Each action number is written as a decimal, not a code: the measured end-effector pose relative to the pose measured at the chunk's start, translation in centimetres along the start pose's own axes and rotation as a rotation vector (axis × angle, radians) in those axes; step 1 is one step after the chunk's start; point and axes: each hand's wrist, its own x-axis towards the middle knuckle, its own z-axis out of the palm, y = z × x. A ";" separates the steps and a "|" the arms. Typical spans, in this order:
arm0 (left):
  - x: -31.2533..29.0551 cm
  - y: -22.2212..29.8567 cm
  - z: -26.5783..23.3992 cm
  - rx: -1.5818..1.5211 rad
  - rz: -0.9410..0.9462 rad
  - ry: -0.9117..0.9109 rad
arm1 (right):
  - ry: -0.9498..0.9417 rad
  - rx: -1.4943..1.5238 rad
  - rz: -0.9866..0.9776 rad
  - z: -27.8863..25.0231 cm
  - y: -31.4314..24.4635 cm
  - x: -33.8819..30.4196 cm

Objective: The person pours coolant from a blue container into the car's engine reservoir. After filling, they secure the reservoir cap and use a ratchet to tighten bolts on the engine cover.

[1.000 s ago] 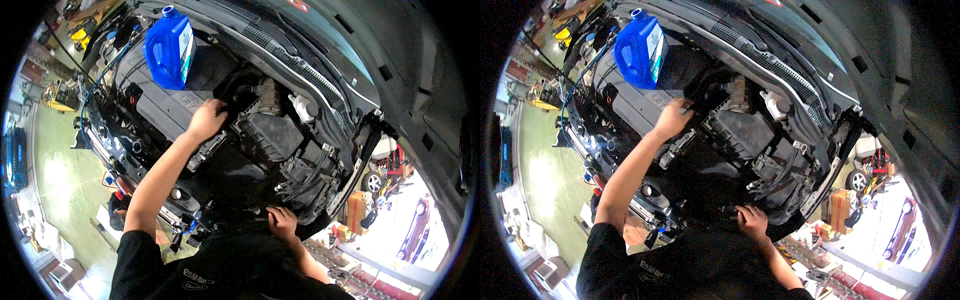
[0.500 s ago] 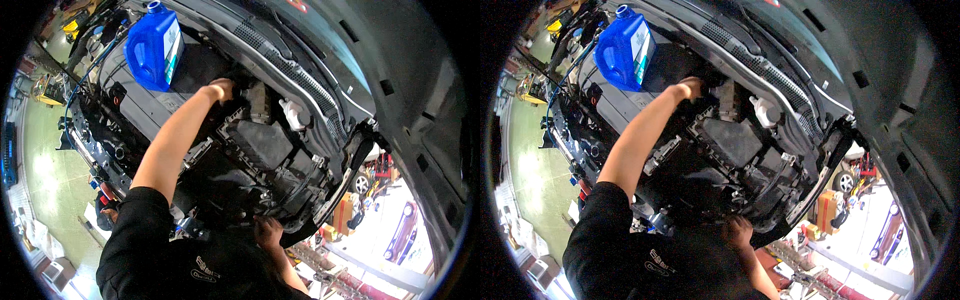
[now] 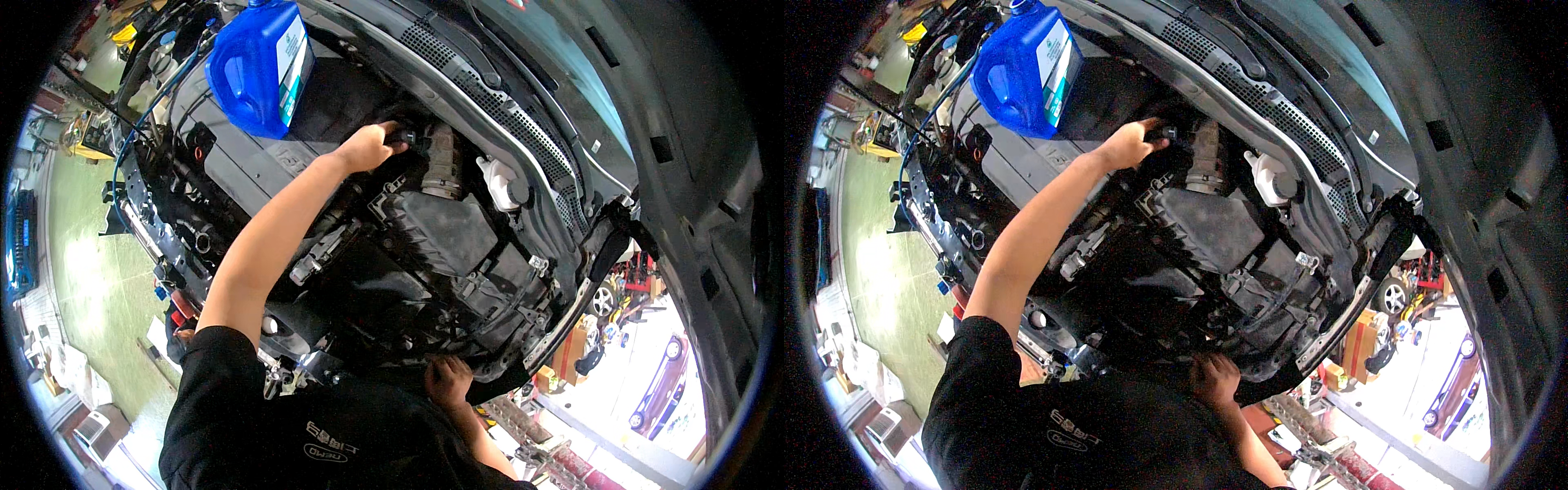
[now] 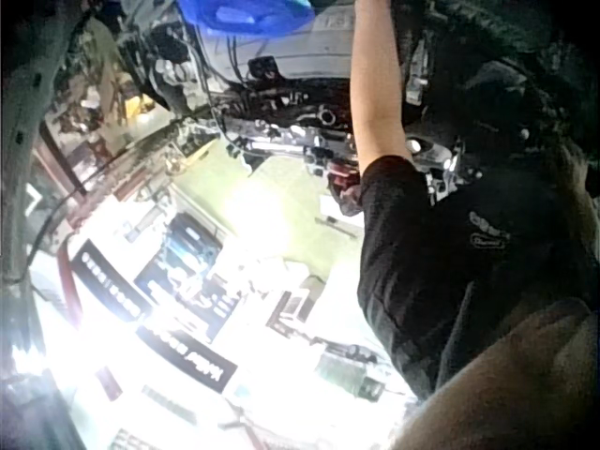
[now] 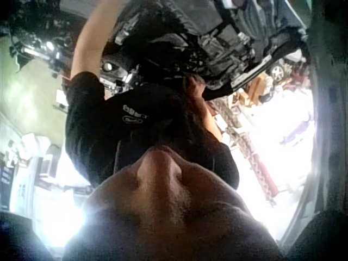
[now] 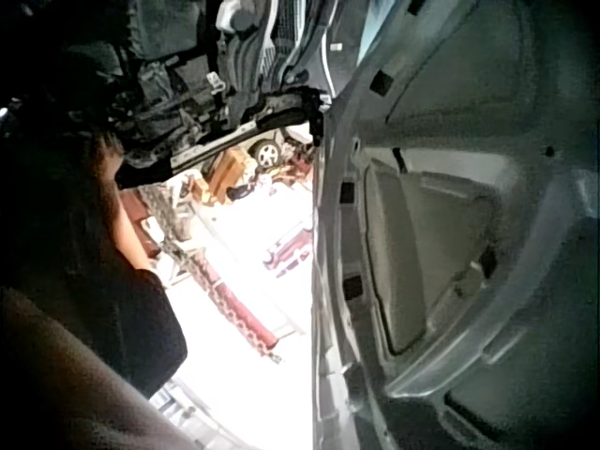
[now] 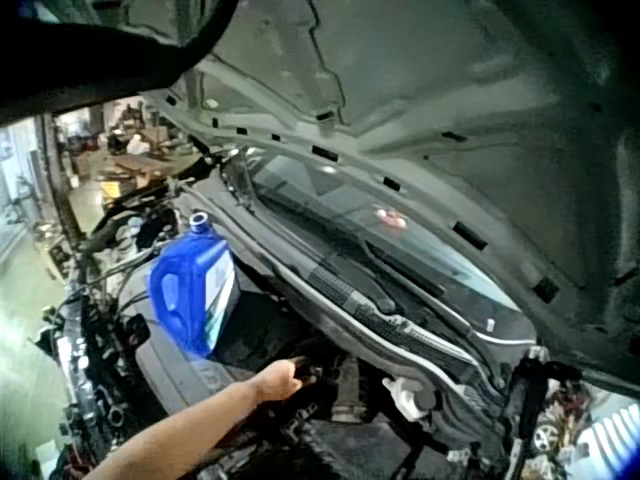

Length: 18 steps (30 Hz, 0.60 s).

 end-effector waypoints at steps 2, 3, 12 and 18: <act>-0.2 -0.2 0.6 0.031 0.129 0.096 | -0.010 -0.014 -0.002 0.0 0.3 -0.3; -0.3 -0.3 0.8 0.020 0.140 0.110 | -0.020 -0.021 -0.002 0.1 0.4 -0.4; 0.6 -2.3 2.0 -0.065 0.099 0.039 | 0.059 0.238 -0.151 -4.5 -2.1 5.2; 0.6 -3.1 2.5 -0.206 -0.002 -0.003 | 0.346 -0.032 -0.160 -13.9 1.8 26.4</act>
